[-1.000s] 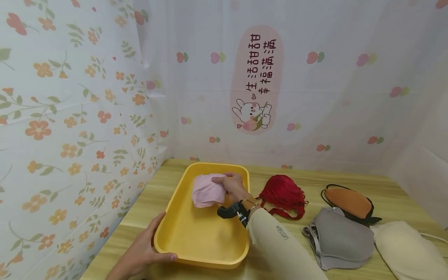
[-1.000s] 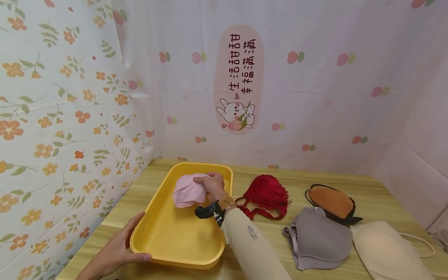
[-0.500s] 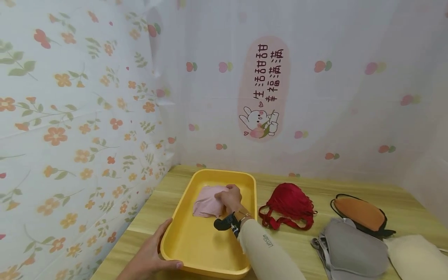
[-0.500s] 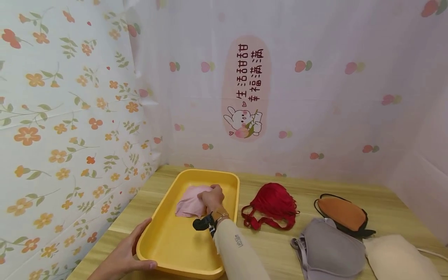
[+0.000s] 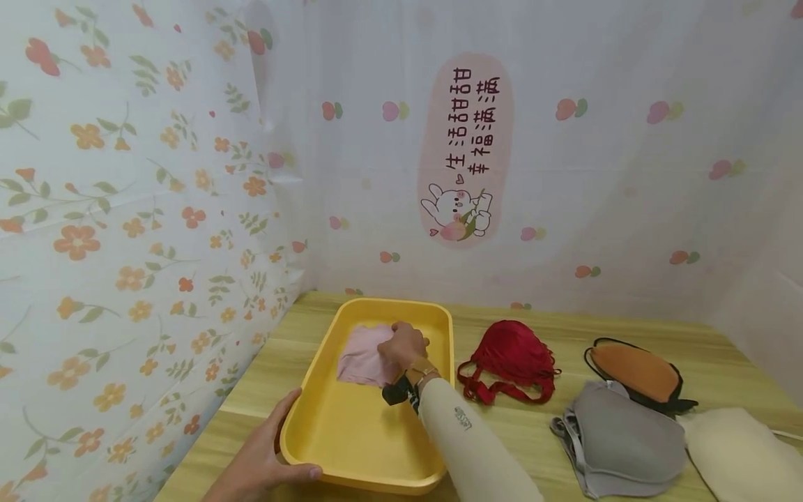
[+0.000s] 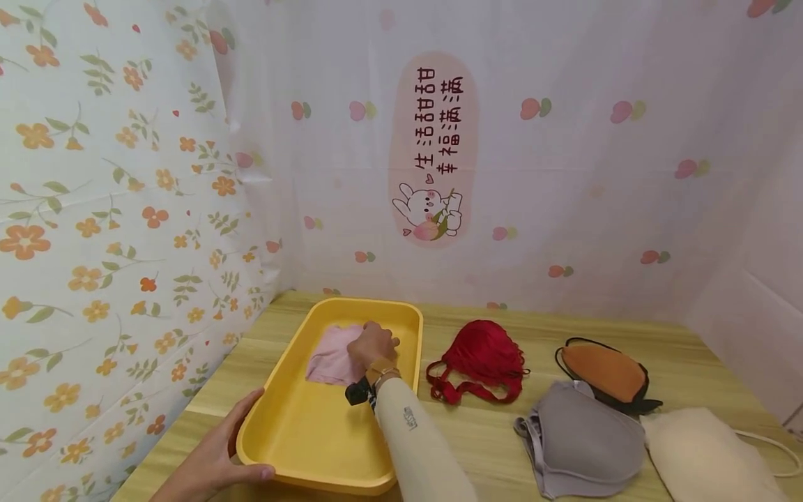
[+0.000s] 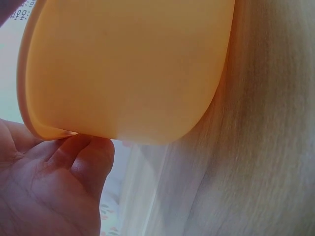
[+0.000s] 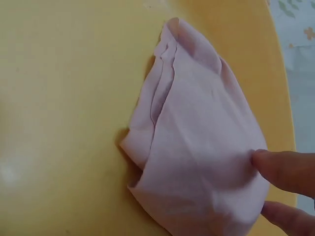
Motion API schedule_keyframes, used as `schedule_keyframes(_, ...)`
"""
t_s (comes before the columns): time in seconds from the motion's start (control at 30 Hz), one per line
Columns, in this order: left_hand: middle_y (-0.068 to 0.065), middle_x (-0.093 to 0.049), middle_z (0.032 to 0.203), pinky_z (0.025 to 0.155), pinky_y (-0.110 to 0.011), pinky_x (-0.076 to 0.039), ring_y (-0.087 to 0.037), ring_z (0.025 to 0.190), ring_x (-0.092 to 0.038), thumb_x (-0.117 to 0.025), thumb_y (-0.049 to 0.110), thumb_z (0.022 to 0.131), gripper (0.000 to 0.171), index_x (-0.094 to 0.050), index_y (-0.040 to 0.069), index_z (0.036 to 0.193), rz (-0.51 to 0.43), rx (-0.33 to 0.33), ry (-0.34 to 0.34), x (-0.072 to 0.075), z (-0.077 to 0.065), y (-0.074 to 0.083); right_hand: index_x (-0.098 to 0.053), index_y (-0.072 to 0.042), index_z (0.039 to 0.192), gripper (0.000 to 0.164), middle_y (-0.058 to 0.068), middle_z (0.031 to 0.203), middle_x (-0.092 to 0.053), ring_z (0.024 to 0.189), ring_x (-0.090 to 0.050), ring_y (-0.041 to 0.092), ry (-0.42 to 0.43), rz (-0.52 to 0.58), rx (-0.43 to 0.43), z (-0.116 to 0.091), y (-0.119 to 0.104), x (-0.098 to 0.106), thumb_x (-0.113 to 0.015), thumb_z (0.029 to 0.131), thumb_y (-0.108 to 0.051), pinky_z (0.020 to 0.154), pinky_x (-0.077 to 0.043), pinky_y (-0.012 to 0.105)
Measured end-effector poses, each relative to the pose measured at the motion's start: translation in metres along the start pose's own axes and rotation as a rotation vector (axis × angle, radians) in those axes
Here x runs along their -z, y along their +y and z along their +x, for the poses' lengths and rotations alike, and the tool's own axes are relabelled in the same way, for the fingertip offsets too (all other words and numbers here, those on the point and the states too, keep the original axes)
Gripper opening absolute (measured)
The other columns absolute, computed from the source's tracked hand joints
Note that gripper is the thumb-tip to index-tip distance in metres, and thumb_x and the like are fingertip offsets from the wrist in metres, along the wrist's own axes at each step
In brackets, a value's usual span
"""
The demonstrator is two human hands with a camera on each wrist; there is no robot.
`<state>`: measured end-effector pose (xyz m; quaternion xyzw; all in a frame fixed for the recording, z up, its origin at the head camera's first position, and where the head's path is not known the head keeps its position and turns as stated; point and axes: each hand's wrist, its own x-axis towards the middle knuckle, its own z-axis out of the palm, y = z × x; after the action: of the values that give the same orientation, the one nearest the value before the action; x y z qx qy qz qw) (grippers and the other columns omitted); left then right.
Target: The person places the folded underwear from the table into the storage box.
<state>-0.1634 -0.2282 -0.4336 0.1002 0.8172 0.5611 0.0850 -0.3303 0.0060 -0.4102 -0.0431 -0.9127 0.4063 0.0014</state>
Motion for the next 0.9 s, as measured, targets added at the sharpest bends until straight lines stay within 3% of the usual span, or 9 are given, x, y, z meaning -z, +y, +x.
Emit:
schedule_keyframes(0.2,-0.029,-0.024,0.162,0.093,-0.016,-0.051,-0.025,0.127,-0.055,-0.086,0.018,0.078,0.114,-0.009,0.004,0.16,-0.005,0.021,0.01,0.002,-0.001,0.0,-0.066,-0.001,0.126,0.049,0.018,0.123,-0.069,0.106,-0.057,0.042,-0.013,-0.063,0.079,0.001,-0.005,0.009,-0.072,0.082,-0.024,0.092,-0.043,0.049)
schedule_keyframes(0.33,-0.029,-0.021,0.163,0.093,-0.017,-0.051,-0.021,0.126,-0.056,-0.085,0.017,0.079,0.114,-0.007,0.005,0.161,-0.004,0.019,0.011,0.004,-0.002,-0.001,-0.067,0.002,0.114,0.039,0.019,0.107,-0.071,0.097,-0.062,0.036,-0.024,-0.093,0.156,0.003,-0.009,0.019,-0.069,0.085,-0.025,0.089,-0.046,0.046)
schedule_keyframes(0.47,-0.029,-0.022,0.163,0.093,-0.017,-0.052,-0.021,0.124,-0.057,-0.085,0.017,0.079,0.114,-0.006,0.005,0.161,-0.008,0.011,0.011,0.004,-0.003,-0.001,-0.068,0.001,0.11,0.035,0.014,0.099,-0.069,0.081,-0.058,0.024,-0.077,-0.142,0.212,0.009,-0.011,0.034,-0.069,0.088,-0.027,0.074,-0.049,0.034)
schedule_keyframes(0.6,-0.029,-0.027,0.161,0.093,-0.016,-0.051,-0.021,0.124,-0.058,-0.086,0.016,0.077,0.115,-0.007,0.004,0.161,-0.005,0.016,0.025,0.004,-0.002,0.0,-0.071,0.001,0.096,0.028,0.005,0.079,-0.062,0.064,-0.048,0.014,-0.146,-0.15,0.28,0.013,-0.009,0.055,-0.07,0.091,-0.026,0.059,-0.04,0.025)
schedule_keyframes(0.67,-0.029,-0.028,0.161,0.093,-0.016,-0.051,-0.022,0.125,-0.058,-0.086,0.016,0.077,0.115,-0.007,0.003,0.161,-0.004,0.017,0.028,0.004,-0.002,0.0,-0.072,-0.001,0.089,0.024,0.004,0.071,-0.061,0.058,-0.049,0.012,-0.164,-0.131,0.313,0.014,-0.005,0.066,-0.07,0.092,-0.025,0.054,-0.04,0.022)
schedule_keyframes(0.9,-0.031,-0.028,0.16,0.093,-0.016,-0.051,-0.025,0.125,-0.057,-0.085,0.016,0.078,0.115,-0.007,0.002,0.16,-0.01,0.001,0.009,0.0,-0.001,-0.001,-0.073,-0.004,0.099,0.02,0.014,0.085,-0.072,0.065,-0.068,0.014,-0.2,-0.045,0.388,0.013,0.02,0.107,-0.067,0.096,-0.022,0.059,-0.056,0.027)
